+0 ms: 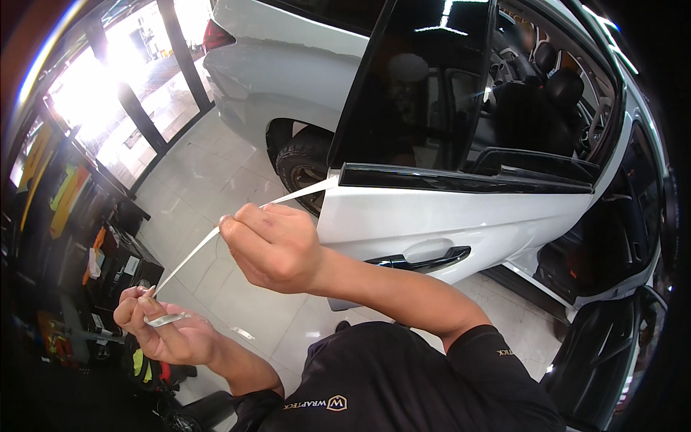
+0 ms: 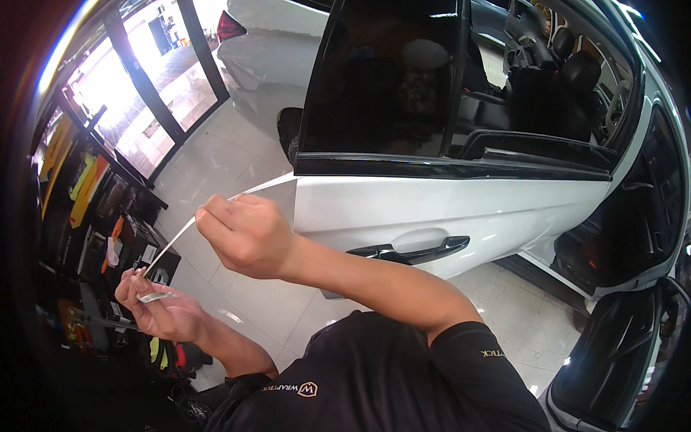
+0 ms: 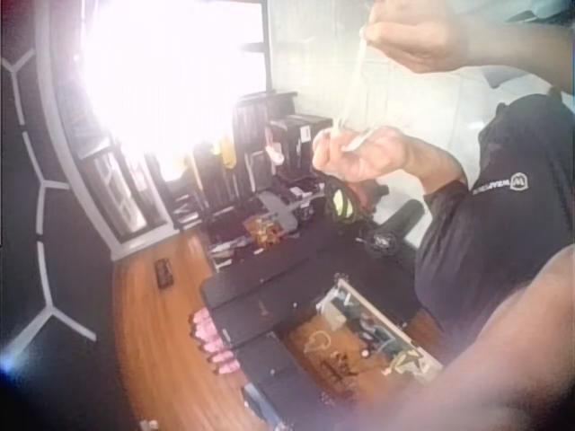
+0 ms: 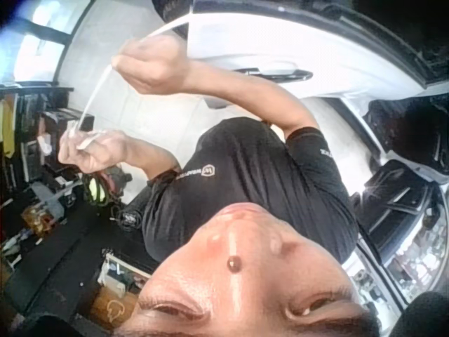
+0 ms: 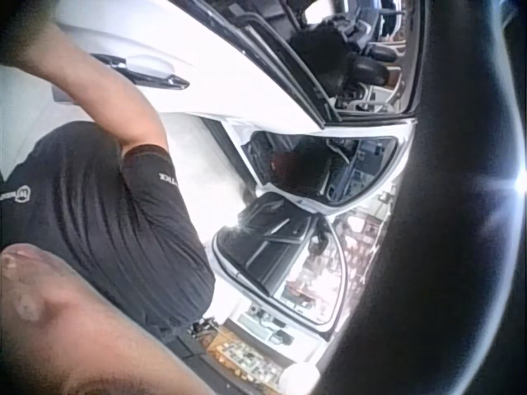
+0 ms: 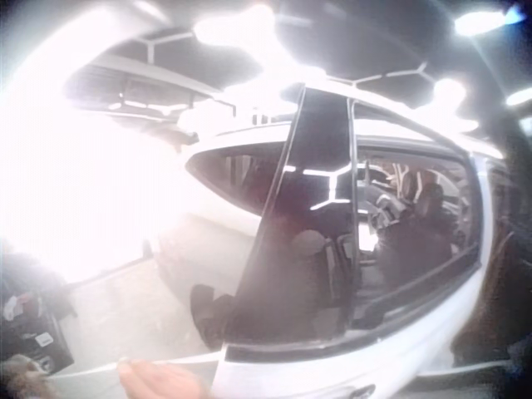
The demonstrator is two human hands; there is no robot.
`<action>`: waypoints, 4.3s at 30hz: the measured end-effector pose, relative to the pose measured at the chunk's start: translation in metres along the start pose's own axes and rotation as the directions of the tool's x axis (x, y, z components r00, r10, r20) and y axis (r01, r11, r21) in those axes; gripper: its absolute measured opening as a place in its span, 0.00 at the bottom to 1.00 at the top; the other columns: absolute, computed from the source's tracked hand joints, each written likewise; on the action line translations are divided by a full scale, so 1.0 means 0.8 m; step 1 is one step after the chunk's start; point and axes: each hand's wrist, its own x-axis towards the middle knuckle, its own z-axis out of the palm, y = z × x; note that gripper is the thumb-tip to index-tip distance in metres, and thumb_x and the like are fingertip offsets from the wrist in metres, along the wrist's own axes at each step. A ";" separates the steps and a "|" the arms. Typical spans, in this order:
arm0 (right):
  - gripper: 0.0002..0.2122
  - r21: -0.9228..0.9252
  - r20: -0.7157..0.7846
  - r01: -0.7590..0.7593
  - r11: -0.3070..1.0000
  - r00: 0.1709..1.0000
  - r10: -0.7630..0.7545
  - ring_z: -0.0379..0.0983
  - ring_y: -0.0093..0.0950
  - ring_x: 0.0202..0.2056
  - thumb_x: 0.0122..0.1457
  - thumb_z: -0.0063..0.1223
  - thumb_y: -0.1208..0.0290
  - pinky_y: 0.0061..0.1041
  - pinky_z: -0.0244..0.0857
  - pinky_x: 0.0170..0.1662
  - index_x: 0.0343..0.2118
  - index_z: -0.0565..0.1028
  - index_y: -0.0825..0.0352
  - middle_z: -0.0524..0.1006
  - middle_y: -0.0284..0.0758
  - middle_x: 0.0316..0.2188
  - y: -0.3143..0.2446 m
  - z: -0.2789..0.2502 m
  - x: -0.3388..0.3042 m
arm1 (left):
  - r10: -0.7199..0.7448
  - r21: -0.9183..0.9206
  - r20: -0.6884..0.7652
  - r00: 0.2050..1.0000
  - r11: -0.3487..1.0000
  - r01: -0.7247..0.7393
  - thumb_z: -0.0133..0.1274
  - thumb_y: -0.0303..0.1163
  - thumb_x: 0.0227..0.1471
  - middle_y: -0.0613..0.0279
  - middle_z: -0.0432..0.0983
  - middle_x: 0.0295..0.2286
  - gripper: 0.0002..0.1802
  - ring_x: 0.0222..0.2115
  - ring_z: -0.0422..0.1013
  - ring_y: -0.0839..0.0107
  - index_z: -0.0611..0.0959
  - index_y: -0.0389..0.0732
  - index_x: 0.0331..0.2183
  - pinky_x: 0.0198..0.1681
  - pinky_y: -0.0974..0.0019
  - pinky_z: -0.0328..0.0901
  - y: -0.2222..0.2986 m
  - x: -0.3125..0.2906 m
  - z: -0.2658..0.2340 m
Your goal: The person removes a black rubber weather seal from the edge of a white car door using a utility knife and a screwdriver. They then peel off a protective liner from a new seal and press it into place along the door frame.
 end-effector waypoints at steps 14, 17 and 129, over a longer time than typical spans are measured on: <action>0.10 0.069 0.104 0.007 0.998 0.994 -0.014 0.71 0.26 0.25 0.48 0.62 0.80 0.25 0.66 0.26 0.35 0.78 0.71 0.73 0.33 0.27 -0.025 0.033 -0.003 | 0.001 0.077 -0.128 0.992 0.997 0.009 0.48 0.22 0.62 0.60 0.67 0.39 0.09 0.46 0.67 0.66 0.80 0.32 0.30 0.49 0.64 0.63 0.009 0.014 -0.025; 0.10 0.230 0.283 0.093 0.969 0.946 -0.158 0.74 0.29 0.27 0.50 0.61 0.78 0.31 0.70 0.32 0.37 0.78 0.71 0.75 0.34 0.30 -0.049 0.049 -0.017 | -0.091 0.079 -0.077 0.993 0.992 0.097 0.49 0.21 0.62 0.62 0.68 0.36 0.08 0.42 0.68 0.69 0.78 0.33 0.29 0.45 0.67 0.63 0.011 0.012 -0.024; 0.25 -0.591 0.465 0.092 0.801 0.851 0.246 0.70 0.35 0.43 0.50 0.71 0.67 0.35 0.61 0.46 0.54 0.82 0.59 0.76 0.36 0.42 0.145 -0.518 -0.069 | 0.376 -0.091 0.897 0.233 0.672 -0.735 0.74 0.27 0.40 0.59 0.79 0.32 0.20 0.34 0.76 0.61 0.86 0.39 0.38 0.36 0.61 0.72 0.075 -0.039 0.290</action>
